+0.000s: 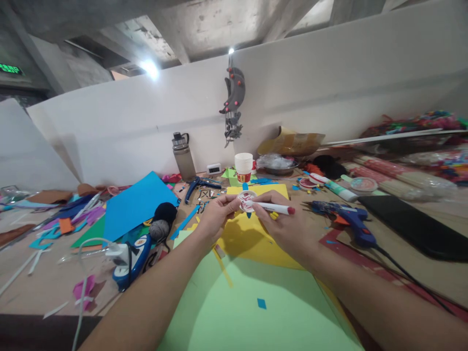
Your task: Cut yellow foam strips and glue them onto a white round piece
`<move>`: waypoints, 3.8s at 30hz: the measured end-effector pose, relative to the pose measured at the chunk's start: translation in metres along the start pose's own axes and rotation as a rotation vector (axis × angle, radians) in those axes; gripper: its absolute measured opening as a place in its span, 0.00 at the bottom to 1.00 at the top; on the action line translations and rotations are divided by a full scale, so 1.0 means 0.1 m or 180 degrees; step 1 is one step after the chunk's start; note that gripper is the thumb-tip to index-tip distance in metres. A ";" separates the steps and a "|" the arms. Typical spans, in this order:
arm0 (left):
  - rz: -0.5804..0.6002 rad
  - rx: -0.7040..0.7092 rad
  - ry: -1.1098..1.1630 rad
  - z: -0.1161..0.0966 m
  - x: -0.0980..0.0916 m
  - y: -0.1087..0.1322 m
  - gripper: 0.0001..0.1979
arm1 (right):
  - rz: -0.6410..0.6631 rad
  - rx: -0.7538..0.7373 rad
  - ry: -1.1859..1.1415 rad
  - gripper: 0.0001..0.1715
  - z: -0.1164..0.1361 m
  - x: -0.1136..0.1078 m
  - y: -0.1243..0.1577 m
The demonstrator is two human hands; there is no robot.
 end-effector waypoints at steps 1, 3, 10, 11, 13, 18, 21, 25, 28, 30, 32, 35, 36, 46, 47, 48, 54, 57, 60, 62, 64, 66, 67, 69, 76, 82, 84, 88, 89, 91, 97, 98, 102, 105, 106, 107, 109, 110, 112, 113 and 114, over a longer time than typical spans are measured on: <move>0.0000 0.0005 -0.0011 0.00 0.00 0.00 0.16 | -0.0003 -0.0015 0.0012 0.07 0.00 0.00 0.00; -0.0019 0.0002 -0.0021 -0.01 0.00 0.00 0.16 | 0.0001 0.0011 0.0067 0.07 -0.01 0.00 0.00; 0.0046 -0.0013 -0.0061 0.00 0.01 0.01 0.17 | 0.0108 0.0036 0.0007 0.06 -0.01 0.01 0.00; 0.0045 -0.0021 -0.0063 0.00 0.01 0.01 0.17 | 0.0137 0.0010 -0.0012 0.05 -0.01 0.01 0.00; 0.0016 -0.0026 -0.0044 0.01 0.00 0.01 0.17 | 0.0193 0.0018 0.0004 0.05 -0.01 0.01 0.00; -0.0113 0.0010 0.0051 0.01 -0.04 -0.03 0.18 | 0.0040 0.0063 0.0190 0.07 0.03 -0.09 -0.03; -0.0216 -0.0019 0.0101 0.01 -0.07 -0.04 0.20 | -0.0172 0.0041 0.0343 0.07 0.01 -0.15 -0.05; -0.0227 0.0016 0.0108 0.01 -0.07 -0.04 0.20 | -0.0272 0.0051 0.0541 0.06 -0.06 -0.17 -0.07; -0.0217 0.0042 0.0133 0.00 -0.06 -0.04 0.19 | -0.0231 0.0040 0.0617 0.06 -0.07 -0.15 -0.08; -0.0226 0.0063 0.0146 -0.01 -0.06 -0.04 0.19 | -0.0196 0.0035 0.0637 0.06 -0.06 -0.14 -0.08; -0.0237 0.0100 0.0129 -0.01 -0.07 -0.05 0.19 | -0.0121 0.0055 0.0638 0.06 -0.04 -0.13 -0.08; -0.0216 0.0132 0.0052 -0.01 -0.07 -0.05 0.19 | 0.0002 0.0114 0.0581 0.07 -0.02 -0.12 -0.07; -0.0205 0.0134 0.0023 0.00 -0.08 -0.05 0.19 | 0.0011 0.0128 0.0564 0.07 -0.02 -0.12 -0.07; -0.0163 0.0275 -0.0257 0.01 -0.10 -0.07 0.18 | -0.0157 -0.0102 0.0774 0.08 -0.09 -0.09 -0.07; -0.0166 0.0286 -0.0272 0.01 -0.10 -0.07 0.18 | -0.0162 -0.0150 0.0809 0.08 -0.09 -0.09 -0.07; -0.0177 0.0293 -0.0284 0.01 -0.10 -0.07 0.18 | -0.0166 -0.0185 0.0843 0.08 -0.08 -0.09 -0.07; -0.0270 0.0328 -0.0312 0.01 -0.11 -0.07 0.18 | -0.0022 -0.0010 0.0771 0.06 -0.09 -0.08 -0.06; -0.0266 0.0343 -0.0355 0.00 -0.10 -0.06 0.18 | 0.0148 0.0178 0.0627 0.06 -0.08 -0.07 -0.06; -0.0184 0.0328 -0.0378 -0.01 -0.08 -0.04 0.17 | 0.0346 0.0274 0.0458 0.08 -0.04 -0.05 -0.06; -0.0114 0.0306 -0.0390 -0.01 -0.06 -0.03 0.17 | 0.0311 0.0253 0.0375 0.08 -0.02 -0.07 -0.06; -0.0089 0.0276 -0.0402 -0.01 -0.05 -0.02 0.17 | 0.0111 0.0198 0.0385 0.07 -0.02 -0.10 -0.07; -0.0092 0.0251 -0.0417 -0.01 -0.04 -0.01 0.18 | -0.0114 0.0174 0.0482 0.07 -0.05 -0.13 -0.08; -0.0083 0.0244 -0.0425 -0.01 -0.04 -0.01 0.18 | -0.0179 0.0170 0.0542 0.07 -0.06 -0.14 -0.08; -0.0046 0.0248 -0.0437 0.00 -0.04 -0.01 0.18 | -0.0208 0.0160 0.0626 0.07 -0.09 -0.14 -0.07; -0.0145 0.0223 -0.0317 0.00 -0.06 -0.04 0.19 | -0.0157 0.0025 0.0736 0.06 -0.09 -0.11 -0.07; -0.0245 0.0165 0.0011 0.02 -0.11 -0.07 0.19 | -0.0146 0.0002 0.0537 0.07 -0.03 -0.13 -0.06; -0.0266 0.0142 0.0057 0.03 -0.12 -0.07 0.19 | -0.0098 0.0034 0.0438 0.07 -0.01 -0.13 -0.06; -0.0229 0.0093 0.0050 0.02 -0.10 -0.06 0.20 | 0.0035 0.0093 0.0216 0.06 0.03 -0.11 -0.06; -0.0241 0.0071 0.0061 0.02 -0.10 -0.05 0.20 | 0.0040 0.0127 0.0157 0.06 0.03 -0.10 -0.06; -0.0355 0.0039 0.0118 0.01 -0.11 -0.05 0.21 | -0.0044 0.0230 -0.0008 0.06 0.02 -0.10 -0.07; -0.0808 0.0118 0.0277 -0.01 -0.21 -0.07 0.19 | -0.0214 0.0554 -0.0449 0.10 -0.11 -0.07 -0.08; -0.0852 0.0126 0.0234 -0.01 -0.23 -0.08 0.19 | -0.0229 0.0577 -0.0438 0.10 -0.13 -0.07 -0.08; -0.0812 -0.0092 -0.0239 -0.01 -0.36 -0.13 0.19 | -0.0291 0.0777 -0.0383 0.13 -0.20 -0.09 -0.12; -0.0523 -0.0414 -0.0791 0.01 -0.46 -0.16 0.20 | -0.0276 0.0838 -0.0549 0.13 -0.25 -0.12 -0.15; -0.0412 -0.0515 -0.0971 0.03 -0.49 -0.16 0.21 | -0.0247 0.0870 -0.0643 0.12 -0.27 -0.12 -0.15; -0.0326 -0.0602 -0.1143 0.04 -0.52 -0.16 0.20 | -0.0217 0.0905 -0.0740 0.12 -0.29 -0.11 -0.16; -0.0252 -0.0645 -0.1475 0.05 -0.57 -0.16 0.19 | -0.0163 0.0952 -0.0881 0.12 -0.32 -0.10 -0.16; -0.0249 -0.0602 -0.1628 0.05 -0.59 -0.17 0.18 | -0.0142 0.0965 -0.0899 0.13 -0.34 -0.09 -0.16; -0.0325 -0.0410 -0.1983 0.00 -0.63 -0.17 0.17 | -0.0133 0.0992 -0.0847 0.14 -0.35 -0.08 -0.16; -0.0385 -0.0281 -0.2209 -0.05 -0.65 -0.18 0.16 | -0.0127 0.1010 -0.0794 0.15 -0.35 -0.07 -0.16; -0.0475 -0.0136 -0.2462 -0.12 -0.66 -0.18 0.16 | -0.0124 0.1025 -0.0739 0.16 -0.35 -0.07 -0.16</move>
Point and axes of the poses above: each hand's wrist, its own y-axis away from the middle knuckle, its own x-axis out of the palm, z = x × y, the point moved 3 cm from there along -y, towards the middle knuckle, and after that the axes turned 3 degrees about x, right-handed, at the moved point
